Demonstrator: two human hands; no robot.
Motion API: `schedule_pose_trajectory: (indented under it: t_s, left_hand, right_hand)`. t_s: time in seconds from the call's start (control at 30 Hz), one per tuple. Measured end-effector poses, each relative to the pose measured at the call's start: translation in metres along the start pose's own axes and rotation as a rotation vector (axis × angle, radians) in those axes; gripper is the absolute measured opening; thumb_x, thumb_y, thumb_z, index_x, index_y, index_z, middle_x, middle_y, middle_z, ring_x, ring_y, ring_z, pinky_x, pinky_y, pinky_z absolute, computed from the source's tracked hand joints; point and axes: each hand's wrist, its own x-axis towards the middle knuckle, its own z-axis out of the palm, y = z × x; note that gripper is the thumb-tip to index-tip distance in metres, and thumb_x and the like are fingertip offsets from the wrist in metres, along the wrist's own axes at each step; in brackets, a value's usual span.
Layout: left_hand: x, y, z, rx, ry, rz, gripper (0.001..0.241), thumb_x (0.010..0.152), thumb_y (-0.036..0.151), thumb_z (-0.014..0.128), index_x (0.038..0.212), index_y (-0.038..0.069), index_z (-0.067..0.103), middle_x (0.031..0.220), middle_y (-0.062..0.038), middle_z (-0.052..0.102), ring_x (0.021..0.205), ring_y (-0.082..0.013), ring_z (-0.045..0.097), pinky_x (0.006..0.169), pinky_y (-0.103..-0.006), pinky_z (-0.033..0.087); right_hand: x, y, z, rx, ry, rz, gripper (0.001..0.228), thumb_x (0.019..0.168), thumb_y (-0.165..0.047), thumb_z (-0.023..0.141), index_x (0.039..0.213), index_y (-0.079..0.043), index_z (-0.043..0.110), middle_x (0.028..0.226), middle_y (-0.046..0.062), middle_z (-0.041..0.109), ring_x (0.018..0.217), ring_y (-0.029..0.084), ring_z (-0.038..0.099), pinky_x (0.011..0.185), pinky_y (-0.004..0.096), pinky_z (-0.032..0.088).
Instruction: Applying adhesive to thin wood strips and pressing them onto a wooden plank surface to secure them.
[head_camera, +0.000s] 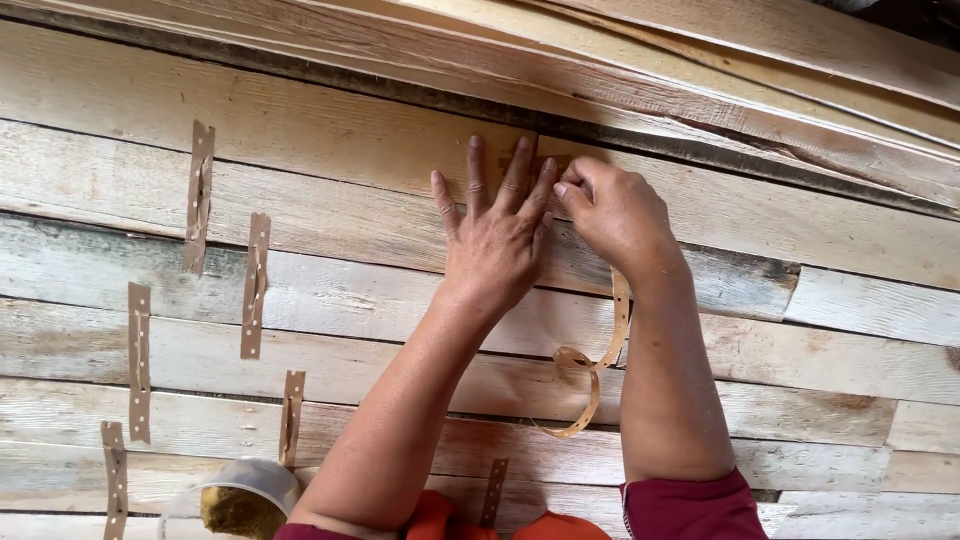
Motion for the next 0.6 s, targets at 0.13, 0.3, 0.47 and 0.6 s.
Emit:
schedule_pose_trajectory:
  t_s: [0.13, 0.3, 0.47, 0.6]
  left_hand:
    - [0.000, 0.002, 0.001, 0.017, 0.012, -0.034, 0.055, 0.108, 0.042, 0.034, 0.162, 0.031, 0.035, 0.173, 0.003, 0.010, 0.153, -0.0477, -0.015, 0.112, -0.0806, -0.009]
    - [0.000, 0.004, -0.004, 0.013, -0.009, -0.059, 0.055, 0.106, 0.038, 0.038, 0.161, 0.034, 0.036, 0.173, 0.005, 0.009, 0.152, -0.0493, -0.018, 0.110, -0.0837, -0.008]
    - [0.003, 0.007, -0.011, -0.031, -0.027, -0.057, 0.057, 0.103, 0.036, 0.041, 0.159, 0.035, 0.039, 0.173, 0.003, 0.012, 0.151, -0.0518, -0.018, 0.107, -0.0861, -0.009]
    - [0.003, 0.009, -0.015, -0.064, -0.051, -0.055, 0.060, 0.097, 0.044, 0.051, 0.156, 0.040, 0.044, 0.173, 0.001, 0.007, 0.148, -0.0547, -0.022, 0.104, -0.0897, -0.008]
  right_hand:
    - [0.012, 0.006, 0.003, -0.078, -0.045, -0.014, 0.020, 0.100, -0.033, 0.060, 0.107, -0.020, 0.072, 0.096, 0.014, 0.075, 0.101, 0.044, 0.069, 0.088, 0.060, 0.053]
    - [0.021, 0.000, -0.006, -0.192, -0.125, -0.093, 0.022, 0.098, -0.029, 0.060, 0.099, -0.014, 0.076, 0.094, 0.019, 0.076, 0.097, 0.046, 0.071, 0.088, 0.060, 0.054]
    - [-0.006, 0.021, -0.015, -0.045, -0.095, -0.032, 0.021, 0.094, -0.030, 0.062, 0.103, -0.015, 0.075, 0.093, 0.022, 0.074, 0.097, 0.047, 0.068, 0.084, 0.059, 0.052]
    - [-0.025, 0.036, -0.006, 0.432, 0.162, -0.228, 0.015, 0.112, -0.022, 0.056, 0.110, -0.008, 0.062, 0.078, 0.012, 0.063, 0.074, 0.020, 0.058, 0.069, 0.038, 0.047]
